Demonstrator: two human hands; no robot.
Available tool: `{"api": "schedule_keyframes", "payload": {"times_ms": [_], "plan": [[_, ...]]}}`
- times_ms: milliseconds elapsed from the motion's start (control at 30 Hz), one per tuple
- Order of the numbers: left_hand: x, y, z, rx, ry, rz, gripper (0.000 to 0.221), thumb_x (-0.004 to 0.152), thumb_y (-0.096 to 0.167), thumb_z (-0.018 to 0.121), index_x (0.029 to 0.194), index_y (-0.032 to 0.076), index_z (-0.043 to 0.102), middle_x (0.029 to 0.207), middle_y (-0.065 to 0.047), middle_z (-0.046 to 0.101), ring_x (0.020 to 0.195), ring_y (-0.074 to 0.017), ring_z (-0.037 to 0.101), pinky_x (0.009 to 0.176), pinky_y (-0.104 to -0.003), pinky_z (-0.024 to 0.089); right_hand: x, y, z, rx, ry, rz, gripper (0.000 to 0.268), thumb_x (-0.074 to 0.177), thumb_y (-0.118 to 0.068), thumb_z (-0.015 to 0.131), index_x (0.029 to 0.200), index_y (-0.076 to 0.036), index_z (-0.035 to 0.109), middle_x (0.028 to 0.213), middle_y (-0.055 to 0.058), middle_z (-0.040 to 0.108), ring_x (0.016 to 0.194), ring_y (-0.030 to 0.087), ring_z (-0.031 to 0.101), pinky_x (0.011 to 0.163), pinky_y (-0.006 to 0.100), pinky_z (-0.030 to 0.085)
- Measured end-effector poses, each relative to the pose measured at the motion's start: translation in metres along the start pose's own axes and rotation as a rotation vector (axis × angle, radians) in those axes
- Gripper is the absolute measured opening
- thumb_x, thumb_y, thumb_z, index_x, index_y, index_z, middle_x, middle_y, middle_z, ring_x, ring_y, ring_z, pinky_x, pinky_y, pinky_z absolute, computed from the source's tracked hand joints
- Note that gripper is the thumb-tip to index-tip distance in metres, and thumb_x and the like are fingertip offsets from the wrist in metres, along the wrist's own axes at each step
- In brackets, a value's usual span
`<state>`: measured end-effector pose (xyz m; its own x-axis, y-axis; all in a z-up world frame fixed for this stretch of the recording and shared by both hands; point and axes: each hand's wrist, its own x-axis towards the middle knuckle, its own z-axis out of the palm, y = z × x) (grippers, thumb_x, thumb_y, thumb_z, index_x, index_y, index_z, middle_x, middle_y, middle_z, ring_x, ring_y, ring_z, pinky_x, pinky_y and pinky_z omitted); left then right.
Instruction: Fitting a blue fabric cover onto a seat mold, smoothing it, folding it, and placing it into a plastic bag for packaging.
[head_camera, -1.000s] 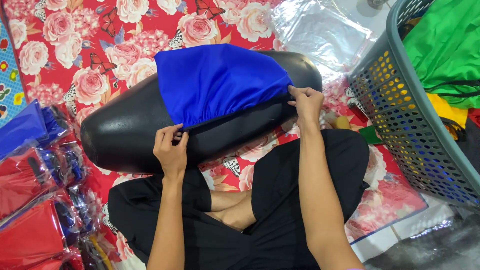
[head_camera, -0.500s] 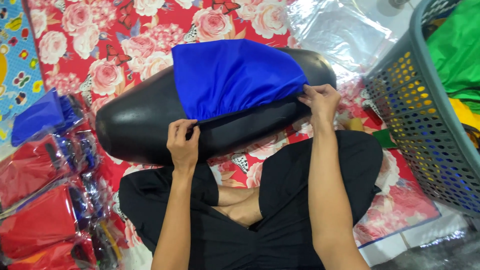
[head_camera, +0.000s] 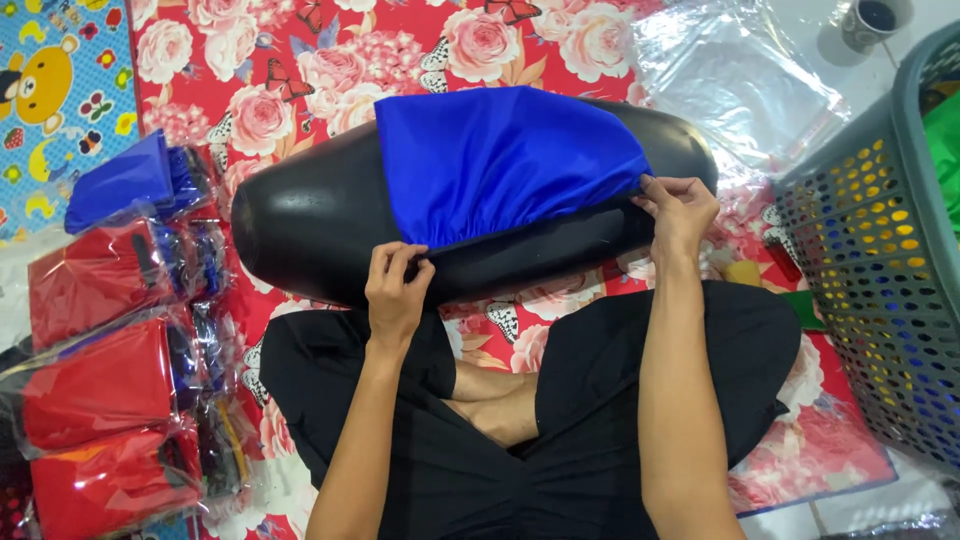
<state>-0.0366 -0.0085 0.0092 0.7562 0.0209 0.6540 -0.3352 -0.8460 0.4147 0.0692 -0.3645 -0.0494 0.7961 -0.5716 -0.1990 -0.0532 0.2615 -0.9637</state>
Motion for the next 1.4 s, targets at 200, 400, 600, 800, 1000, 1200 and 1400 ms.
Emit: {"api": "schedule_keyframes", "payload": {"times_ms": [200,400,600,800,1000,1200,1400], "plan": [[-0.009,-0.004,-0.021,-0.211,-0.093,-0.116,0.025,0.079,-0.004,0.084,0.095,0.011,0.072,0.087,0.003,0.06,0.076,-0.0136,0.07,0.068,-0.022,0.064,0.017,0.021,0.006,-0.072,-0.072,-0.019,0.026,0.08,-0.001,0.089,0.094,0.001,0.068,0.075,0.014,0.065,0.064,0.022,0.076,0.063,0.029,0.07],[0.052,-0.064,-0.026,-0.156,-0.013,-0.173,0.017,0.103,0.024,0.069,0.108,0.008,0.067,0.088,-0.013,0.065,0.08,-0.033,0.067,0.067,-0.04,0.055,0.024,0.036,-0.001,-0.072,-0.095,-0.043,0.027,0.084,-0.003,0.088,0.099,0.0,0.066,0.081,0.015,0.068,0.07,0.023,0.078,0.067,0.028,0.069],[0.153,-0.135,0.022,-0.416,-0.321,-0.396,0.036,0.109,0.036,0.055,0.133,0.011,0.066,0.123,-0.021,0.069,0.106,-0.0385,0.071,0.096,-0.048,0.052,0.011,0.026,-0.001,-0.141,-0.109,-0.076,0.025,0.09,-0.005,0.085,0.104,-0.001,0.065,0.085,0.012,0.067,0.073,0.02,0.076,0.069,0.03,0.067],[0.149,-0.268,0.133,-0.11,-0.698,-0.518,0.056,0.09,0.079,0.063,0.077,0.026,0.074,0.1,0.002,0.07,0.121,-0.0435,0.054,0.112,-0.077,0.01,0.006,0.02,0.005,-0.124,-0.055,-0.041,0.024,0.087,-0.001,0.084,0.099,0.002,0.064,0.081,0.014,0.065,0.073,0.02,0.075,0.073,0.032,0.068],[0.175,-0.185,0.034,0.081,-0.691,-0.338,0.04,0.089,0.065,0.074,0.081,0.026,0.074,0.112,-0.003,0.062,0.116,-0.036,0.055,0.099,-0.058,0.03,0.008,0.018,0.006,-0.131,-0.071,-0.025,0.023,0.089,-0.002,0.084,0.099,0.001,0.064,0.081,0.012,0.064,0.073,0.019,0.074,0.074,0.031,0.07],[0.157,-0.24,0.077,-0.045,-0.765,-0.504,0.032,0.087,0.063,0.075,0.093,0.031,0.075,0.107,0.003,0.07,0.11,-0.0242,0.063,0.093,-0.05,0.03,0.009,0.022,0.005,-0.116,-0.051,-0.018,0.023,0.087,0.001,0.084,0.097,0.003,0.064,0.078,0.015,0.064,0.073,0.023,0.076,0.074,0.036,0.071],[0.167,-0.188,0.033,-0.012,-0.647,-0.522,0.017,0.085,0.05,0.081,0.094,0.036,0.076,0.091,0.013,0.071,0.097,-0.0136,0.067,0.088,-0.04,0.033,0.013,0.022,0.003,-0.096,-0.059,-0.008,0.022,0.087,0.001,0.083,0.096,0.003,0.063,0.078,0.015,0.064,0.073,0.023,0.076,0.075,0.037,0.072]]}}
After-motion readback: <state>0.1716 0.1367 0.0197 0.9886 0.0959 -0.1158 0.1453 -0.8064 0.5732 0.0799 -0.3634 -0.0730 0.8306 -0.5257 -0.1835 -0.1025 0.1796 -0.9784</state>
